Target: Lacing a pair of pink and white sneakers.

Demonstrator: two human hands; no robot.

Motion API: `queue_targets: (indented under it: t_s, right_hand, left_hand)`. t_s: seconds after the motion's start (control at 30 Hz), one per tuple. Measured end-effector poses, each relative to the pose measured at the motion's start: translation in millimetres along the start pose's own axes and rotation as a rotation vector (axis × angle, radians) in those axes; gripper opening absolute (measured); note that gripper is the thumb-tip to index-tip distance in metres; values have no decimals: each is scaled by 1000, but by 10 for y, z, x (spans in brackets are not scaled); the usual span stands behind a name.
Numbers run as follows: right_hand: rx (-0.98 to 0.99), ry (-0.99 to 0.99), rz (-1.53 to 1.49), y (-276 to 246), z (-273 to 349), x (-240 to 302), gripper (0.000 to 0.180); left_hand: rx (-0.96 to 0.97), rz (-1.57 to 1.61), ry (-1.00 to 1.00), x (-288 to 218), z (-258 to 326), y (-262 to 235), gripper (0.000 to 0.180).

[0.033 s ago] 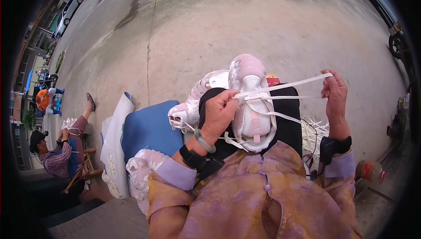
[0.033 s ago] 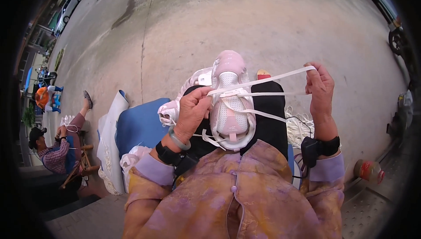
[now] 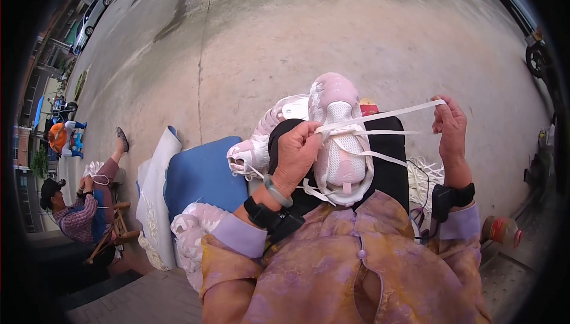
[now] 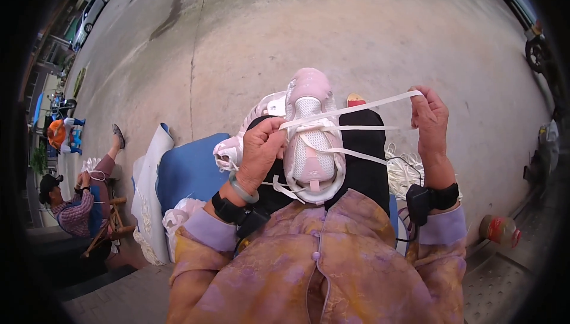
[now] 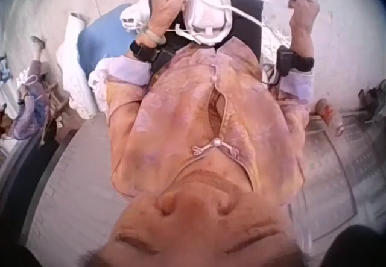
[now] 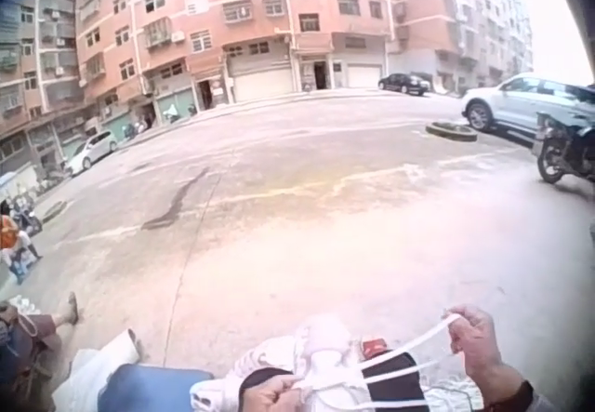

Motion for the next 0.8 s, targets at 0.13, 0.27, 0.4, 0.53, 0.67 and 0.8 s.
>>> queue_targets:
  t_s: [0.13, 0.27, 0.4, 0.53, 0.67, 0.8]
  right_hand:
    - [31, 99, 150, -67, -127, -420, 15]
    - [53, 141, 230, -72, -128, -709, 13]
    - [122, 205, 275, -4, -79, -925, 11]
    - [159, 208, 237, -13, -51, -1036, 14]
    - [114, 119, 298, -9, -46, -1055, 19]
    - [-46, -51, 355, 39, 128, -756, 18]
  left_hand:
    - [20, -60, 73, 118, -1, 37, 18]
    - [22, -106, 99, 96, -8, 46, 21]
    - [-25, -170, 148, 81, -18, 10, 23]
    - [-26, -242, 225, 31, -7, 49, 25]
    - [-4, -355, 252, -29, -3, 71, 26]
    - [48, -508, 428, -196, 64, 138, 25]
Point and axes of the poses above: each hand's wrist, its own z-axis away from the middle knuckle, its own y-axis out of the palm, x = y × z, the point moved 7 cm from there along -z, towards the middle knuckle, and after that the axes turned 14 degrees about y, right-handed, at the moved point
